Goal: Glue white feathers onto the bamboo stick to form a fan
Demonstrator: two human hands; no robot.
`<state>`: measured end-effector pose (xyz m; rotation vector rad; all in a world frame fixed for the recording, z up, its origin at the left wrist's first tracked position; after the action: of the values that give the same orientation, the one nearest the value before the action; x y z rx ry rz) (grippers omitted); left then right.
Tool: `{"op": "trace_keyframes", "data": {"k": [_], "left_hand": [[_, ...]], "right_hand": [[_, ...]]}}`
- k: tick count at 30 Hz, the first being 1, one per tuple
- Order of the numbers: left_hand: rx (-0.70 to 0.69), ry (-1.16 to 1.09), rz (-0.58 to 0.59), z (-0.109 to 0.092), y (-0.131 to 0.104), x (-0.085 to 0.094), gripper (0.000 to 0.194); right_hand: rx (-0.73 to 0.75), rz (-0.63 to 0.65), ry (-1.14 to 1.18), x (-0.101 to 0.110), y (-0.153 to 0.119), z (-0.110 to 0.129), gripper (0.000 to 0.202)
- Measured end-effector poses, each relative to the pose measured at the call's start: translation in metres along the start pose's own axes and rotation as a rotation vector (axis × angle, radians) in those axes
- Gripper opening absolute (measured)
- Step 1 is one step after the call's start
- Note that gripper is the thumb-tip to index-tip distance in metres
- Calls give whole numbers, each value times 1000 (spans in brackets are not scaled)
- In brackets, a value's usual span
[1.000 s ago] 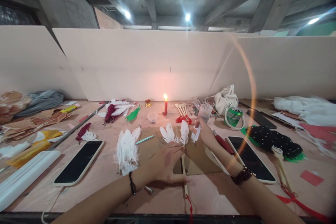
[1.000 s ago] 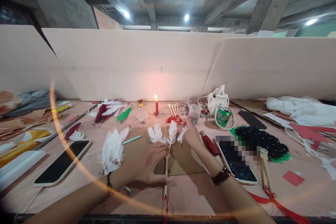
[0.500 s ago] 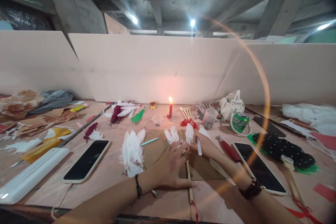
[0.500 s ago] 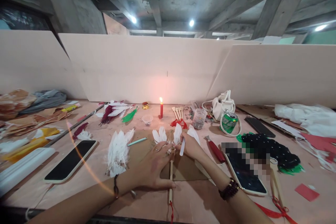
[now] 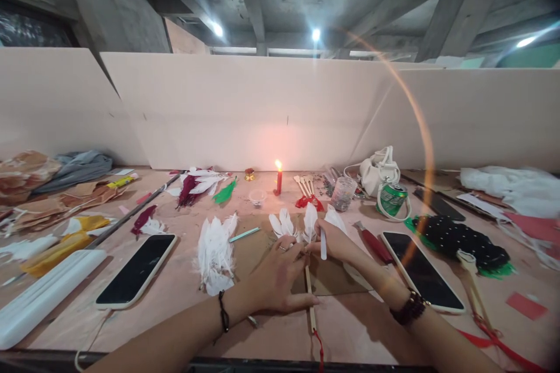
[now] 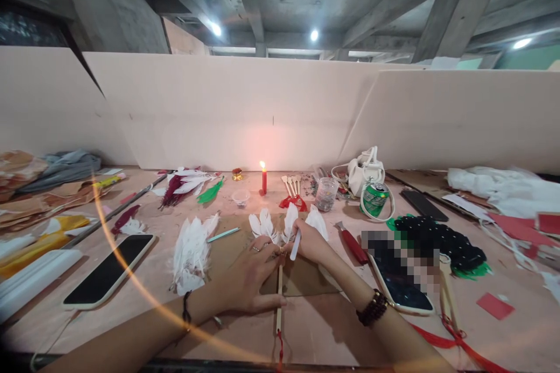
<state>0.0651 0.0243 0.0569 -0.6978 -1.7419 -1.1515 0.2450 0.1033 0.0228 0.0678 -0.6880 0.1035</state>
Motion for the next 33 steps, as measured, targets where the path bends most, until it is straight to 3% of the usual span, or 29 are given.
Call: {"op": "trace_keyframes", "data": {"k": [8, 15, 24, 33], "left_hand": [[40, -61, 29, -1, 2, 5, 78], [46, -68, 34, 1, 3, 4, 83], [22, -47, 18, -3, 5, 7, 72], [9, 6, -3, -2, 3, 5, 78]], "right_hand": [[-33, 2, 0, -8, 5, -7, 48], [0, -3, 6, -2, 5, -3, 40], [-47, -23, -61, -7, 5, -9, 42], [18, -9, -67, 2, 0, 6, 39]]}}
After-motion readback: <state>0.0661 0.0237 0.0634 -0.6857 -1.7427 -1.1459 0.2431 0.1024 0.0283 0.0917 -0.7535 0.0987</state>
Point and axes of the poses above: each hand's wrist, its own y-axis towards the middle knuckle, its own x-axis out of the back of the hand, z = x × y, the point moved 7 cm from there along y, towards the middle knuckle, and after that the axes turned 2 degrees about -y, right-handed, at the moved point
